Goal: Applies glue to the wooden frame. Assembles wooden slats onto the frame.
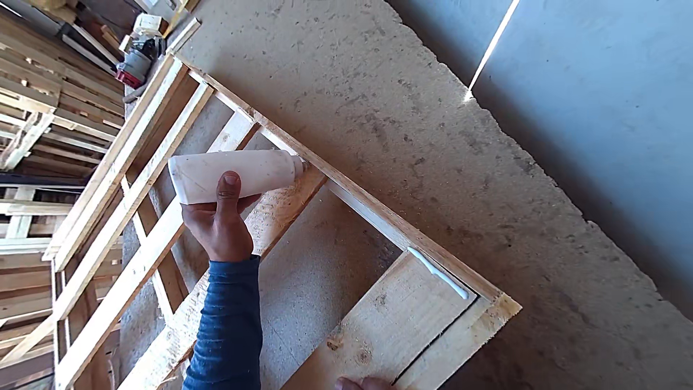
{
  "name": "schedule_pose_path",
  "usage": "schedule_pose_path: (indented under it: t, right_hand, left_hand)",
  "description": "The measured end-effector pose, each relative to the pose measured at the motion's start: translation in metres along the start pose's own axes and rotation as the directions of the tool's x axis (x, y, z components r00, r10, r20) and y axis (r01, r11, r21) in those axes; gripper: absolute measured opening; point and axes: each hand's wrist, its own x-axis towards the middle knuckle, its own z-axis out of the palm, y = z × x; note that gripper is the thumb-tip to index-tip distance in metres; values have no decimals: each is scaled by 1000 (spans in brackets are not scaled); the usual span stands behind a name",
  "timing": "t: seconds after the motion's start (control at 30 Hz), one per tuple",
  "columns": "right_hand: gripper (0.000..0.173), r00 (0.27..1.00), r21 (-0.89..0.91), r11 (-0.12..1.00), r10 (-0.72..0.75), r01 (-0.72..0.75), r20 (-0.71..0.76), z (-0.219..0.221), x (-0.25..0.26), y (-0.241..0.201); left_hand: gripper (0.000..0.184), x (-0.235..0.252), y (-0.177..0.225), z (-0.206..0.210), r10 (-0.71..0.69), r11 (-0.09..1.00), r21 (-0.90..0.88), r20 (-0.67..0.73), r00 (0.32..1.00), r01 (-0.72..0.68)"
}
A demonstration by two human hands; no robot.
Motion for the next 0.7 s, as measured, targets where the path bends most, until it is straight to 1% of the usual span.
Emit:
schedule_pose_path:
  t: [0.1,0.2,0.23,0.3,0.43,0.5,0.57,0.6,0.63,0.7]
  right_hand:
    - [34,1000,12,1000,-5,5,-16,-1,2,3]
    - [30,999,-17,1000,14,-13,53,-19,11,1]
    - [31,998,9,1000,8,-9,64,-19,12,3]
    - [32,999,47,999,-1,-1,44,-16,11,7]
    - [33,999,33,999,-12,11,34,-14,10,7]
    - [34,1000,26,1000,-15,14,27,-14,11,8]
    - [34,999,20,1000,-22,22,36,-15,12,9]
    - [34,999,17,999,-29,28,42,-16,13,9]
    - [34,999,4,1000,-27,27,42,-16,13,7]
    - [34,1000,-17,1000,4,-4,-1,-14,6,1]
  left_hand:
    - [38,-3,1,-2,21,1000,3,59,998,-21]
    - [38,-2,1,-2,31,1000,-1,76,997,-31]
    - [38,-2,2,-2,26,1000,-7,90,996,-26]
    - [40,-4,5,-1,16,1000,-9,113,993,-15]
    - [43,-6,4,4,25,1000,-15,87,996,-24]
    - [43,-7,8,1,-9,1000,-6,124,992,10]
    - [42,-11,24,-9,-94,995,9,169,981,94]
    - [41,-14,33,-19,-123,992,-16,166,978,127]
    - [38,-17,43,-34,-138,987,-62,142,980,147]
    - [29,-22,65,-75,-119,979,-158,59,991,127]
